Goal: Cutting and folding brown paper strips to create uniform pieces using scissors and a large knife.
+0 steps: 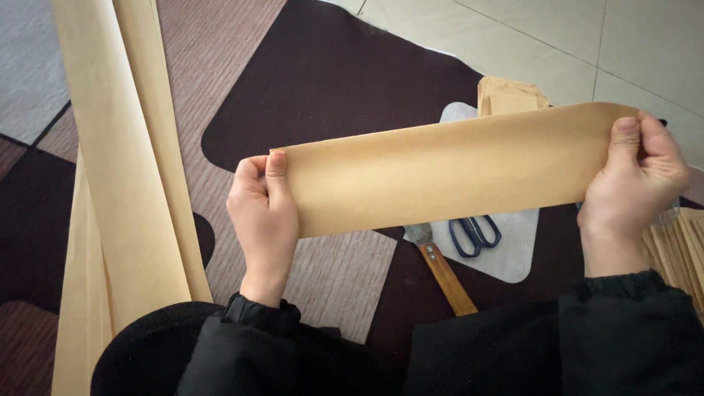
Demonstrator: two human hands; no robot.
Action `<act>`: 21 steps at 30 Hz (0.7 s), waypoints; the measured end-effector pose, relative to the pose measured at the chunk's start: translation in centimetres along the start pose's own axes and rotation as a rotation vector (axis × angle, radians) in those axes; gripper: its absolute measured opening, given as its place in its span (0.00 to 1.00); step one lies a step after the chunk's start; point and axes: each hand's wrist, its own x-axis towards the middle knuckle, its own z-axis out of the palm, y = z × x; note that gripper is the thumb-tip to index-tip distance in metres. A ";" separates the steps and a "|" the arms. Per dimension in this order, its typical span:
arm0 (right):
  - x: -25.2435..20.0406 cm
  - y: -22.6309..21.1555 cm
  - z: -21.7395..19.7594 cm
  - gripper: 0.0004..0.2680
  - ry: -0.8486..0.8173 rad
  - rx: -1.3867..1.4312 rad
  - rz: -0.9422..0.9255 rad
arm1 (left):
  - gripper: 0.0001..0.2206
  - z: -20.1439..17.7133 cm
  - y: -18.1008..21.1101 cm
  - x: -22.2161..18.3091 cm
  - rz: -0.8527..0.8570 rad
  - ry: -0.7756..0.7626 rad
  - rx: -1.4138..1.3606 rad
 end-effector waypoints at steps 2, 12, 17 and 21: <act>-0.1 -0.1 -0.1 0.05 -0.017 -0.002 0.007 | 0.16 -0.4 0.3 0.0 0.009 -0.009 0.050; -0.6 0.0 -0.3 0.05 -0.051 -0.018 0.018 | 0.11 -0.7 1.1 -0.3 0.212 0.090 -0.083; -0.7 -0.7 0.1 0.03 -0.040 -0.020 -0.001 | 0.10 -0.7 1.3 -0.2 0.201 0.108 -0.191; -0.8 -1.3 0.3 0.04 -0.040 -0.002 0.112 | 0.11 -1.0 1.4 0.0 -0.056 -0.061 -0.398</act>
